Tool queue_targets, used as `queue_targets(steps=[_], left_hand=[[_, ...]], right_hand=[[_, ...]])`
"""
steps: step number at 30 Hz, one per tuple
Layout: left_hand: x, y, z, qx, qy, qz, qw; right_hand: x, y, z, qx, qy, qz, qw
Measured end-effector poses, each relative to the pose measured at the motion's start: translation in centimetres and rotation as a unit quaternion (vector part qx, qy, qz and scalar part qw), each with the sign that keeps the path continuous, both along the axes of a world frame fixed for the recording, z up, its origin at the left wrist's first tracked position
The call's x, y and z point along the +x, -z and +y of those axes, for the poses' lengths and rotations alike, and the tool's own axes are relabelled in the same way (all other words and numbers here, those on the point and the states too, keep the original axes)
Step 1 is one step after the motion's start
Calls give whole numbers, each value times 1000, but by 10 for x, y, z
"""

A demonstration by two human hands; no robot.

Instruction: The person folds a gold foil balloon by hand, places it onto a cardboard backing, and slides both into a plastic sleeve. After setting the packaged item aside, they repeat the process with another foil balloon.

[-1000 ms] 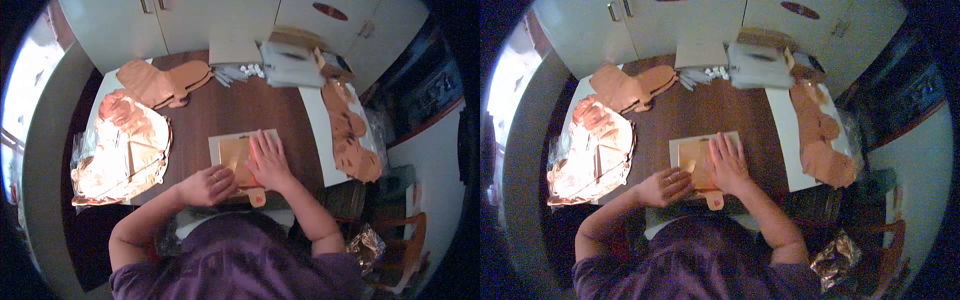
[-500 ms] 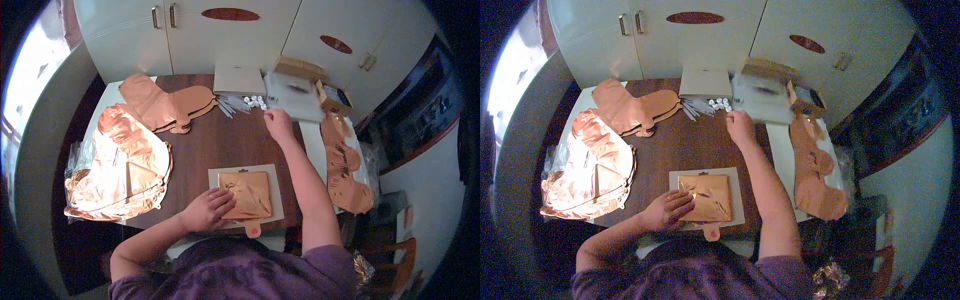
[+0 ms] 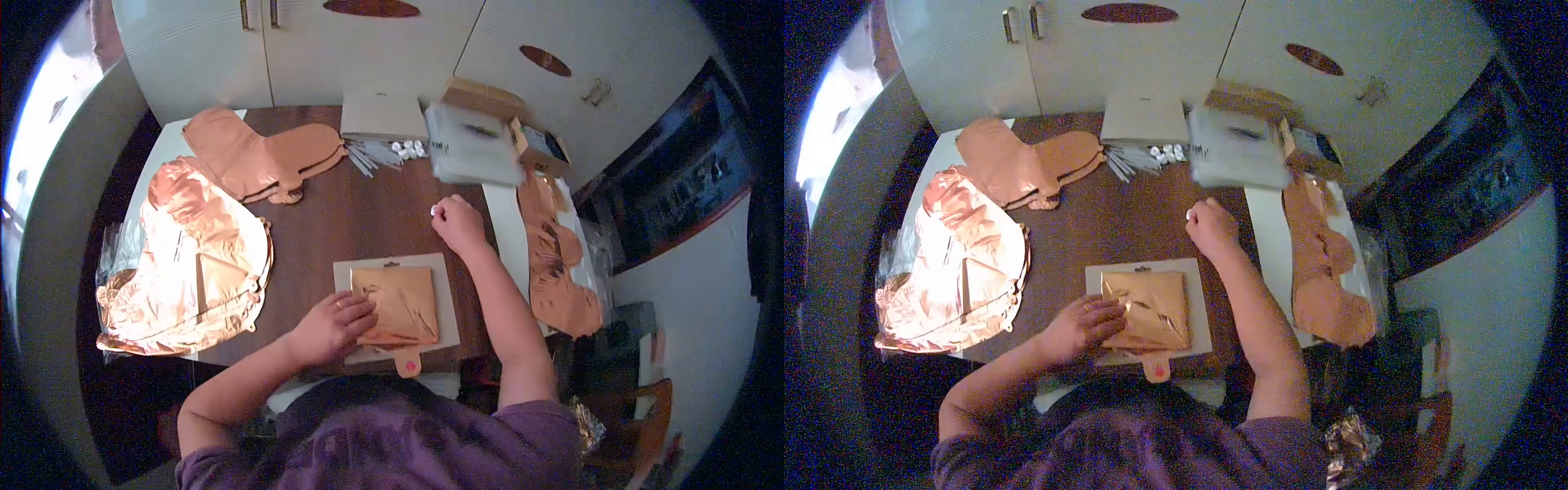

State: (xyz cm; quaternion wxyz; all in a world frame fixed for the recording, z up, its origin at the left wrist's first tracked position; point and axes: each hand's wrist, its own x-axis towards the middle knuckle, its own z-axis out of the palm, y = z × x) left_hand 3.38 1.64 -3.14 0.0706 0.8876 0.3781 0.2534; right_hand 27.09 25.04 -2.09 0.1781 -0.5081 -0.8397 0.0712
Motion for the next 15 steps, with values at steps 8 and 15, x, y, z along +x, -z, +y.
queue_targets(steps=[8, 15], left_hand=[[-7, -6, 18, -79, -14, -115, 990], [2, -49, 20, -153, -69, -157, 973]], right_hand=[[64, -87, -130, -136, -150, 112, 973], [32, -46, -205, -45, -199, 129, 970]])
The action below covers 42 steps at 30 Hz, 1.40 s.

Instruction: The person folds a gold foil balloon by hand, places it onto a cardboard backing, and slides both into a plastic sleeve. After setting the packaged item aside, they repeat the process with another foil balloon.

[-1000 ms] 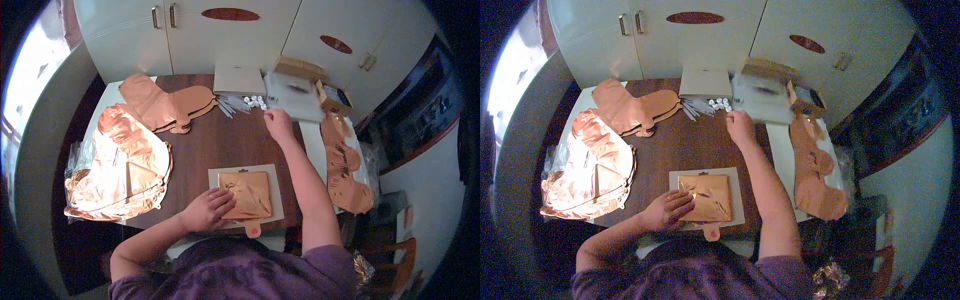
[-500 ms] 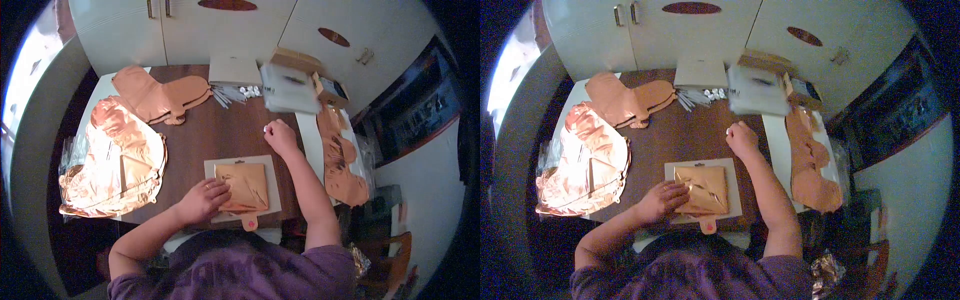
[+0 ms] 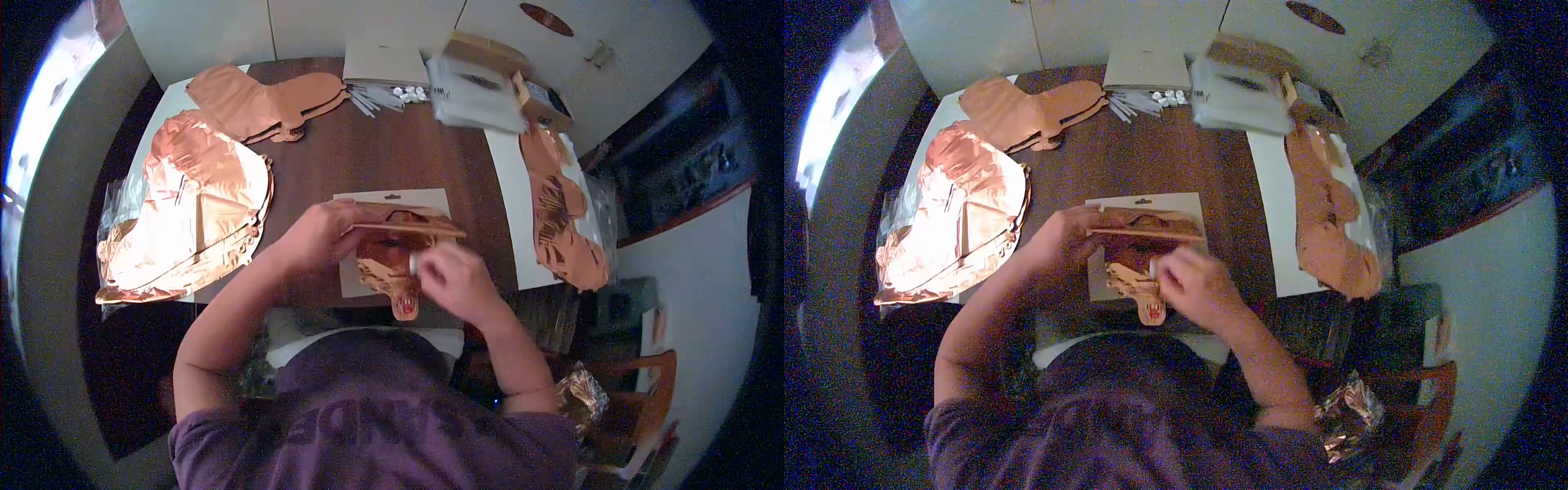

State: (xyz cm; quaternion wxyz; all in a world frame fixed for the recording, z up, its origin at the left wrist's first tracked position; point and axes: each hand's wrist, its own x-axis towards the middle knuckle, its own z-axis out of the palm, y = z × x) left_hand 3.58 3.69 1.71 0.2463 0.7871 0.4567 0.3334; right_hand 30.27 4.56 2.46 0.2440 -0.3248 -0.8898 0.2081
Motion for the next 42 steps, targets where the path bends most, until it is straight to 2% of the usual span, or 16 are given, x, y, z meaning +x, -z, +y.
queue_targets(steps=[2, 4, 5, 8, 12, 15, 18, 21, 24, 26, 27, 30, 33, 35, 38, 42], left_hand=[[2, -10, -4, -70, -21, 13, 997], [-1, -2, -3, -19, -9, 9, 1000], [-2, 2, -4, 6, -3, 5, 1000], [-2, 0, -6, -1, -8, 11, 1000], [4, -5, -7, -13, -15, -6, 1000], [-2, 1, -1, 10, 2, -12, 1000], [-3, 3, 4, 26, 8, -18, 999], [-4, 7, 6, 41, 23, -24, 999], [-6, 9, 5, 48, 47, -20, 998], [-5, 10, 0, 17, 62, -19, 998], [-3, 14, -1, 4, 69, -19, 997], [-2, 25, 5, 115, 122, 43, 985], [-1, 36, 5, 174, 120, 135, 968], [0, 35, 5, 152, 141, 180, 962], [-3, 21, 3, 125, 166, 206, 956], [-2, 8, -2, 111, 109, 205, 966]], right_hand=[[1, 20, 2, 33, 18, -53, 998], [3, 29, -5, 5, 6, -90, 996], [12, 26, -8, -59, -34, -127, 990], [23, 27, -26, 2, -73, -143, 987], [21, 56, -24, 63, -24, -90, 994], [17, 55, -8, -34, -58, -4, 998], [-1, 37, 12, -59, 24, -17, 998], [-25, 39, 32, -116, 189, -5, 975], [-33, 40, 35, -16, 303, -84, 949], [-29, 51, 37, 14, 328, -43, 944], [-24, 53, 38, 8, 318, -30, 948], [3, 45, 41, -44, 244, -2, 969], [25, 27, 51, 20, 173, 10, 985], [22, 9, 53, -16, 125, 50, 991], [-7, 17, 59, 93, 63, -45, 993], [-28, 39, 63, 31, 97, -181, 978]])
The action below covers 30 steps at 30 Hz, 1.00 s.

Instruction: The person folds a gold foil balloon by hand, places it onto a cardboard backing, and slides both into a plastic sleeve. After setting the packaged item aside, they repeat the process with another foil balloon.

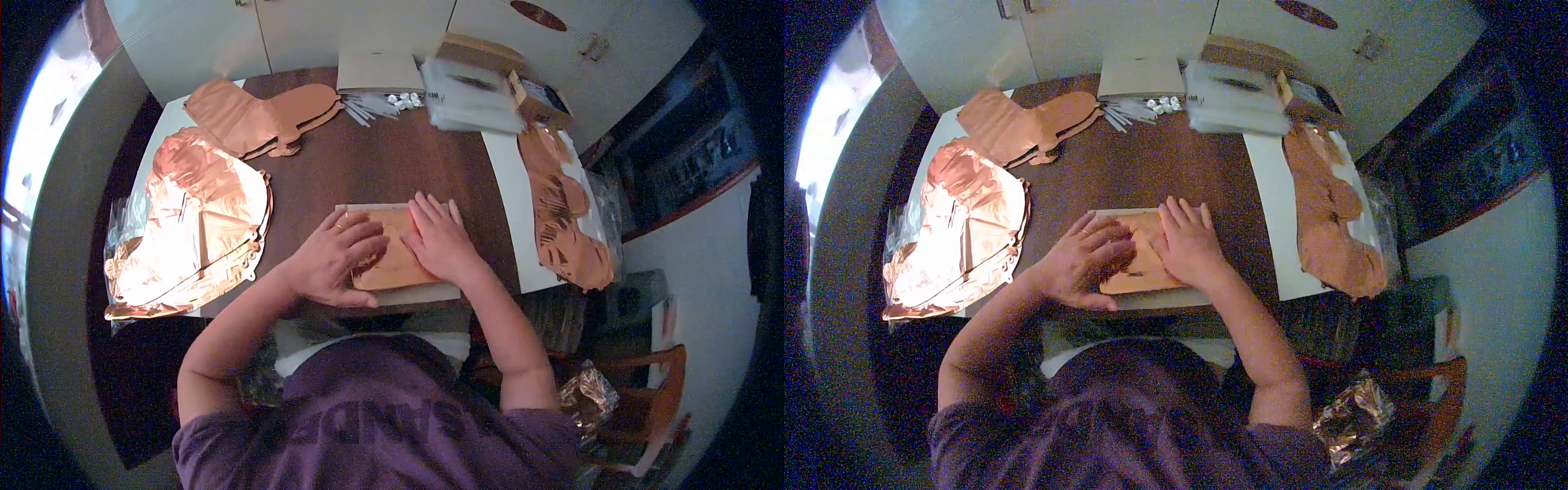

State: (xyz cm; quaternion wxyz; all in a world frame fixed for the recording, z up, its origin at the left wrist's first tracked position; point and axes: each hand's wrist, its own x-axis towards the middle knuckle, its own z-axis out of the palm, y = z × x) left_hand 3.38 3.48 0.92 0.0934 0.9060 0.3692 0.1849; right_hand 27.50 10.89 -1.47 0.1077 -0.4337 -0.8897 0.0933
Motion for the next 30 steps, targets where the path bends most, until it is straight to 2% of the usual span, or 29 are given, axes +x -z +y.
queue_targets(steps=[3, 6, 13, 17, 20, 22, 24, 26, 28, 30], left_hand=[[13, 20, -4, 51, -93, 1, 994], [24, 30, -4, -16, -75, 43, 996], [19, 31, 10, -22, -15, 53, 998], [20, 38, 13, 3, -29, 82, 996], [28, 41, -2, 4, -73, 83, 994], [37, 40, -24, -8, -112, 87, 990], [48, 37, -45, -9, -152, 78, 985], [60, 35, -66, -5, -198, 73, 977], [69, 34, -71, -20, -209, 46, 977], [78, 34, -73, -17, -206, 25, 978]], right_hand=[[-1, -3, -19, -13, 15, -27, 999], [2, -4, -41, -9, 49, -41, 998], [8, 20, -50, 22, 89, -30, 995], [14, 19, -41, 10, 93, -38, 995], [26, 19, -44, 53, 144, 25, 988], [54, 24, -62, 98, 172, 267, 943], [89, 28, -98, 81, 258, 282, 921], [106, 27, -136, -79, 351, 332, 872], [131, 78, -170, -248, 332, 413, 811], [127, 147, -197, -399, 266, 550, 684]])
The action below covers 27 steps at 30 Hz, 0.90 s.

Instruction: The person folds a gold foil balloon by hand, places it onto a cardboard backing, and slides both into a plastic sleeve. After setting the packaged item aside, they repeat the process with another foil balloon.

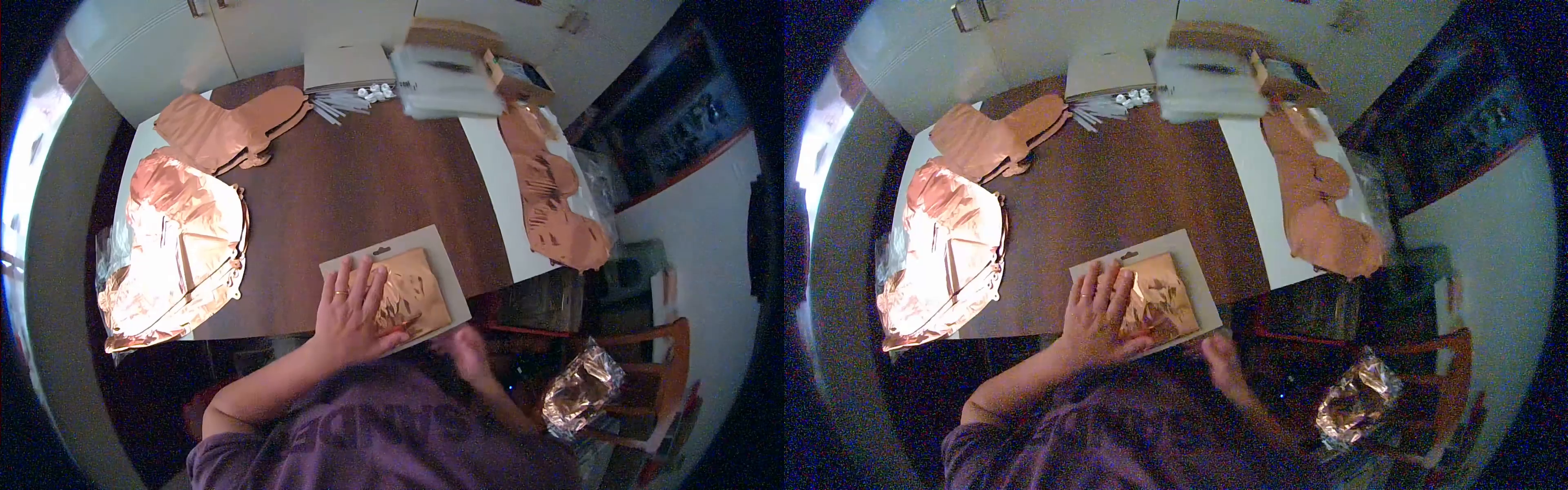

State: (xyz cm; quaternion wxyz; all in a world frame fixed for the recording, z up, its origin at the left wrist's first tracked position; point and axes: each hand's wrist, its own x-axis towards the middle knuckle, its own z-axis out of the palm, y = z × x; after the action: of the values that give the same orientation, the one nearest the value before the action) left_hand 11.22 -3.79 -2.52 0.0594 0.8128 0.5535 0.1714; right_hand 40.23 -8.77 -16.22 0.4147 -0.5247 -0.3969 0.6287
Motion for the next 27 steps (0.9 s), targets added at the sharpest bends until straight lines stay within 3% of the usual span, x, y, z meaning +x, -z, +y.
queue_targets(steps=[2, 5, 8, 9, 12, 14, 16, 17, 19, 22, 25, 27], left_hand=[[8, -1, 1, -11, 3, 23, 1000], [12, -2, 0, -3, 1, 31, 1000], [7, -14, 10, -22, 9, 9, 1000], [6, -26, 17, -42, 15, -4, 999], [-6, -53, 73, -56, 30, -137, 989], [-14, -69, 146, -40, 47, -209, 976], [-13, -65, 234, -26, 46, -232, 971], [-7, -64, 275, -21, 42, -246, 968], [19, -65, 340, -37, -1, -248, 968], [39, -18, 428, 103, 14, -212, 972], [43, 0, 456, 106, 44, -58, 992], [45, 11, 468, 111, 15, -78, 991]], right_hand=[[-30, -29, 8, -61, -80, 279, 955], [-69, -63, 22, -75, 23, 8, 997], [-79, -104, 30, 23, 30, -14, 999], [-75, -118, 36, 74, 22, -94, 993], [-58, -141, 64, -46, 46, 54, 996], [-35, -99, 85, 65, 82, 28, 994], [-23, -94, 104, 122, 96, -38, 987], [-23, -107, 109, 99, 102, -23, 990], [-21, -135, 113, 54, 112, -1, 992], [-2, -125, 120, 14, 117, 8, 993], [7, -128, 127, 39, 116, -10, 992], [11, -129, 128, 39, 120, 12, 992]])
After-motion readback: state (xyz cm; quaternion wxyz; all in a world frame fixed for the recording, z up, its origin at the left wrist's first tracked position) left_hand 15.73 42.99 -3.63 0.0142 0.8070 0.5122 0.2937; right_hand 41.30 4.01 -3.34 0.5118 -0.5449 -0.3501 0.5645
